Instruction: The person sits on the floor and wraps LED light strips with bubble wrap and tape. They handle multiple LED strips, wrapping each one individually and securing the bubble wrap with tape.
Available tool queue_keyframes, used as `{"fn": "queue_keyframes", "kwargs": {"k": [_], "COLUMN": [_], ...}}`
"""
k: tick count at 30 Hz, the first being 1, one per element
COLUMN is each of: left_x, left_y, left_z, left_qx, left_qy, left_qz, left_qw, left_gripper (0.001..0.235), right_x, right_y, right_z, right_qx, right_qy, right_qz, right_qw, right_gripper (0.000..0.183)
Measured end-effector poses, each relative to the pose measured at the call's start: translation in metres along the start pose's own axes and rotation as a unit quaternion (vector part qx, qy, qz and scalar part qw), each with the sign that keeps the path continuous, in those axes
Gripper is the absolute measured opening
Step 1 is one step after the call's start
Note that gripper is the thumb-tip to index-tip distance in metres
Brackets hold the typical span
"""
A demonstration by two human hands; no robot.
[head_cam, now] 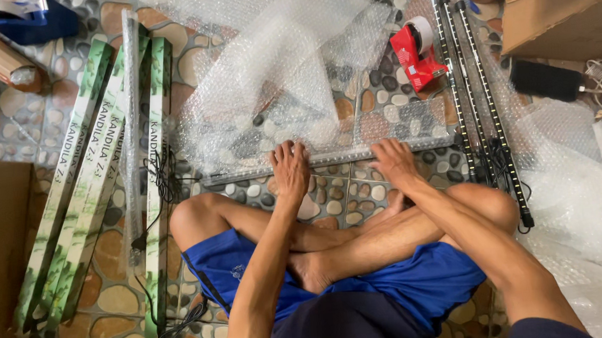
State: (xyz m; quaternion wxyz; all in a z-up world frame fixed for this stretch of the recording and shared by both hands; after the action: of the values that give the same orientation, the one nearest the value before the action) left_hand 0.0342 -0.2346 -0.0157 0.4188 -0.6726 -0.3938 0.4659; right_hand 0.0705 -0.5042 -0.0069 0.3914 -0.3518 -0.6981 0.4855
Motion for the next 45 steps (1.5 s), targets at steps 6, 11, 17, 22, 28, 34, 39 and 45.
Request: {"fn": "queue_keyframes", "kwargs": {"k": [6, 11, 17, 22, 28, 34, 39, 45], "left_x": [0.003, 0.013, 0.016, 0.021, -0.005, -0.016, -0.010, 0.018], "left_y": [0.003, 0.005, 0.009, 0.006, 0.016, 0.030, 0.036, -0.025], "left_z": [0.010, 0.032, 0.023, 0.001, 0.002, -0.018, -0.035, -0.001], "left_qx": [-0.066, 0.006, 0.050, -0.013, -0.002, 0.078, 0.111, 0.124], "left_qy": [-0.005, -0.021, -0.024, -0.018, 0.085, 0.136, 0.189, 0.232], "left_qz": [0.072, 0.189, 0.117, 0.119, 0.009, 0.062, -0.027, -0.145], "left_qw": [0.995, 0.982, 0.992, 0.993, 0.996, 0.986, 0.975, 0.954], "left_gripper": [0.019, 0.057, 0.051, 0.053, 0.053, 0.050, 0.045, 0.030], "right_x": [-0.025, -0.020, -0.023, 0.021, 0.048, 0.037, 0.027, 0.022], "right_y": [-0.006, -0.015, -0.021, 0.014, 0.019, 0.019, 0.022, 0.017], "right_z": [-0.002, 0.006, -0.003, 0.021, 0.026, -0.018, -0.033, -0.046], "right_qx": [0.106, 0.188, 0.215, 0.083, 0.104, 0.118, 0.101, 0.255], "right_qy": [0.082, 0.103, 0.164, 0.036, 0.078, 0.115, 0.065, 0.086], "right_qz": [-0.031, -0.120, -0.097, -0.021, -0.010, -0.034, 0.003, -0.069], "right_qw": [0.991, 0.969, 0.958, 0.996, 0.991, 0.986, 0.993, 0.961], "right_gripper": [0.032, 0.029, 0.033, 0.041, 0.072, 0.075, 0.065, 0.054]}}
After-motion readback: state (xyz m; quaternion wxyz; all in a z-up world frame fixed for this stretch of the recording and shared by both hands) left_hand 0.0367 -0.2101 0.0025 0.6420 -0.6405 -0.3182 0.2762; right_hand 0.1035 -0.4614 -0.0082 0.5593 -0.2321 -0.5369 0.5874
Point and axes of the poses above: each hand's wrist, its own z-axis away from the middle knuckle, its own y-axis out of the palm, x = y × z, the point moved 3 cm from there along -z, towards the middle knuckle, and after that the axes turned 14 degrees about y, right-handed, at the moved point
